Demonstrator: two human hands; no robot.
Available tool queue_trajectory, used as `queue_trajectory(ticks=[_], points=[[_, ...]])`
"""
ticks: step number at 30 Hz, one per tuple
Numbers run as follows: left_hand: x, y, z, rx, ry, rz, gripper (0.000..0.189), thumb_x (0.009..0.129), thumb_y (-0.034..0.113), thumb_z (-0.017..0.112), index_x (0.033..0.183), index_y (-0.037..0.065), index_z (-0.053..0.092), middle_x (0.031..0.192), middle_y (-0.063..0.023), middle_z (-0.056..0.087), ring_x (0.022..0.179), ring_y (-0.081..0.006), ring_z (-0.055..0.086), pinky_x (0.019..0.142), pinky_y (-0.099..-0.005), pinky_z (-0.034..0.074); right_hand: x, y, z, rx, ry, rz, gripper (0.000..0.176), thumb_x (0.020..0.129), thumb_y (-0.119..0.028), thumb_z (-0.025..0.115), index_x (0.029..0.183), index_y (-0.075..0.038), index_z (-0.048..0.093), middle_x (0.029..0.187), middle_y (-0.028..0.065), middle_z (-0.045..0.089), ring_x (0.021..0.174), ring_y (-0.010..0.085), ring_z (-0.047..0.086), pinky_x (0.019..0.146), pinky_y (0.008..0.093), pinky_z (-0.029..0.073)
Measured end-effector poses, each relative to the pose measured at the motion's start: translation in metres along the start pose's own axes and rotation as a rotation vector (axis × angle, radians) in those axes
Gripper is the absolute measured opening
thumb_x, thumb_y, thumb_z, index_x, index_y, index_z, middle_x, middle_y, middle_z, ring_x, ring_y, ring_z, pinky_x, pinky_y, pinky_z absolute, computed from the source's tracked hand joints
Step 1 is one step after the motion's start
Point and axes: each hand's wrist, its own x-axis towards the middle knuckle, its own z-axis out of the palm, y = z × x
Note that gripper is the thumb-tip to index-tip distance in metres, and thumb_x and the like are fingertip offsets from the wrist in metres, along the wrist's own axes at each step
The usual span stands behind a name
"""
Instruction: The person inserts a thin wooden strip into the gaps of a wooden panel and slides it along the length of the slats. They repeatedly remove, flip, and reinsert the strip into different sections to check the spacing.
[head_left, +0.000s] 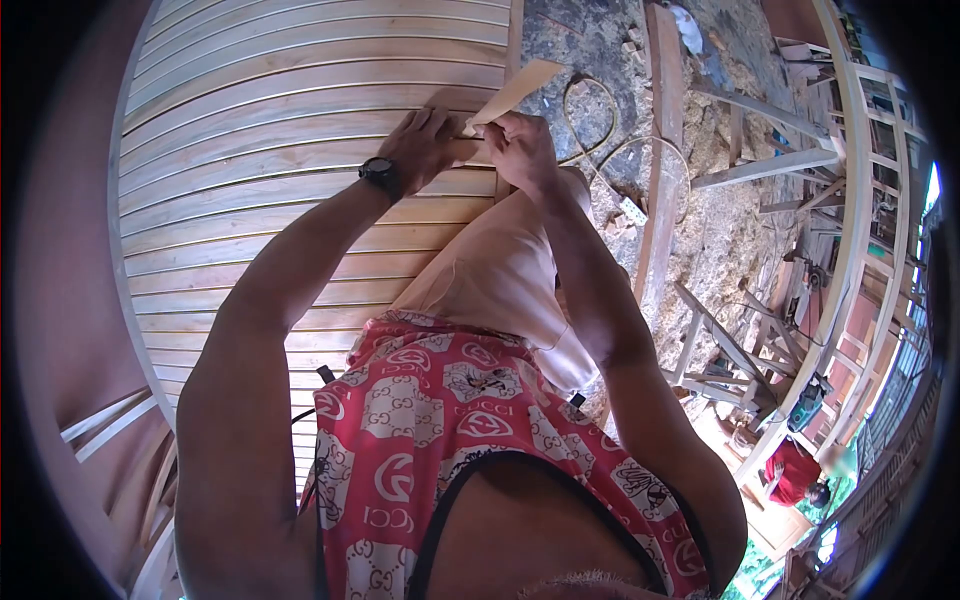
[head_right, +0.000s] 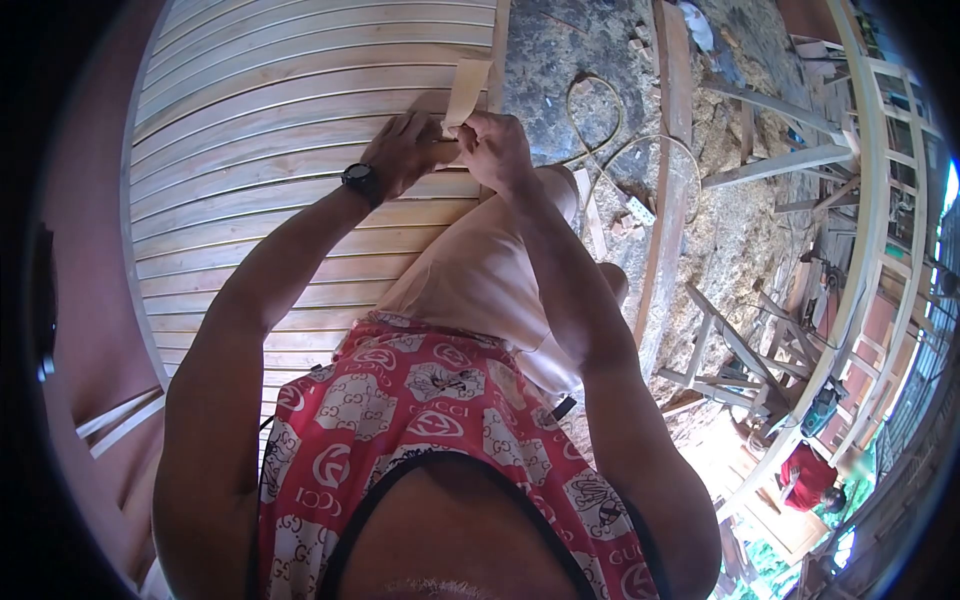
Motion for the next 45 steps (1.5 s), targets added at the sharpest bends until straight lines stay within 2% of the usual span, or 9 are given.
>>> queue_trajectory(ticks=[11,22,25,26,28,30,32,39,45], points=[[0.000,0.005,-0.010,-0.073,-0.024,-0.043,0.061,0.092,0.033,0.077,0.141,0.002,0.056,0.141,-0.0156,0.050,0.132,-0.0360,0.050,0.117,-0.0495,0.040,-0.001,-0.003,0.001,-0.021,0.023,-0.015,0.013,0.091,-0.007,0.070,0.101,-0.014,0.076,0.082,0.0146,0.073,0.070,0.0361,0.072,0.062,0.0439,0.057],[0.000,0.001,0.012,0.028,0.018,-0.028,0.036,0.095,0.032,0.070,0.129,0.024,0.065,0.131,-0.0110,0.057,0.128,-0.0357,0.050,0.112,-0.0503,0.043,-0.009,-0.001,0.001,0.041,0.020,-0.031,0.015,0.091,-0.011,0.070,0.105,-0.012,0.075,0.088,0.0155,0.075,0.082,0.0372,0.074,0.070,0.0464,0.059],[-0.007,-0.003,0.026,0.082,0.107,0.047,0.034,0.104,0.034,0.056,0.135,0.022,0.063,0.146,-0.0190,0.055,0.139,-0.0470,0.045,0.115,-0.0587,0.041,-0.015,-0.013,-0.002,-0.058,-0.185,0.395,0.025,0.087,-0.026,0.081,0.106,-0.010,0.077,0.106,0.0152,0.074,0.101,0.0356,0.072,0.088,0.0449,0.058],[-0.005,-0.009,0.031,0.072,0.058,0.067,0.039,0.104,0.035,0.056,0.140,0.021,0.060,0.147,-0.0216,0.053,0.139,-0.0471,0.045,0.115,-0.0584,0.041,-0.018,-0.006,0.007,-0.244,-0.214,0.343,0.026,0.084,-0.022,0.080,0.108,-0.012,0.075,0.110,0.0144,0.073,0.105,0.0356,0.071,0.088,0.0457,0.057],[-0.005,-0.008,0.034,0.087,0.088,-0.006,0.047,0.103,0.040,0.059,0.142,0.015,0.059,0.151,-0.0231,0.048,0.140,-0.0449,0.045,0.114,-0.0556,0.042,-0.019,0.013,0.014,0.055,-0.222,0.253,0.020,0.085,-0.015,0.076,0.104,-0.012,0.075,0.106,0.0127,0.072,0.099,0.0340,0.070,0.086,0.0454,0.057],[-0.004,-0.003,0.012,0.104,0.091,0.124,0.034,0.098,0.032,0.063,0.132,0.026,0.066,0.145,-0.0193,0.051,0.137,-0.0439,0.046,0.109,-0.0532,0.043,-0.023,0.022,0.027,-0.089,-0.026,0.091,0.008,0.088,-0.015,0.075,0.094,-0.009,0.074,0.094,0.0152,0.070,0.088,0.0382,0.071,0.075,0.0453,0.058],[-0.004,0.012,-0.011,-0.105,0.057,-0.018,0.032,0.094,0.026,0.065,0.126,0.030,0.068,0.140,-0.0173,0.053,0.132,-0.0428,0.048,0.109,-0.0523,0.042,-0.020,0.028,0.035,-0.049,0.056,0.044,0.007,0.089,-0.016,0.074,0.093,-0.010,0.074,0.090,0.0151,0.071,0.084,0.0393,0.072,0.071,0.0461,0.057],[-0.006,0.019,-0.015,0.105,0.035,0.019,0.030,0.094,0.029,0.063,0.124,0.031,0.063,0.140,-0.0166,0.052,0.131,-0.0418,0.048,0.110,-0.0628,0.037,-0.007,0.000,0.000,0.032,-0.012,0.063,0.010,0.090,-0.016,0.074,0.097,-0.010,0.077,0.085,0.0135,0.073,0.080,0.0376,0.072,0.068,0.0474,0.056],[-0.005,0.012,-0.003,0.104,-0.018,0.026,0.049,0.096,0.038,0.065,0.142,0.022,0.056,0.142,-0.0181,0.050,0.136,-0.0436,0.043,0.112,-0.0665,0.033,0.005,-0.031,-0.033,-0.002,0.119,-0.002,0.011,0.089,-0.013,0.074,0.100,-0.009,0.077,0.090,0.0137,0.075,0.081,0.0372,0.073,0.068,0.0451,0.057]])
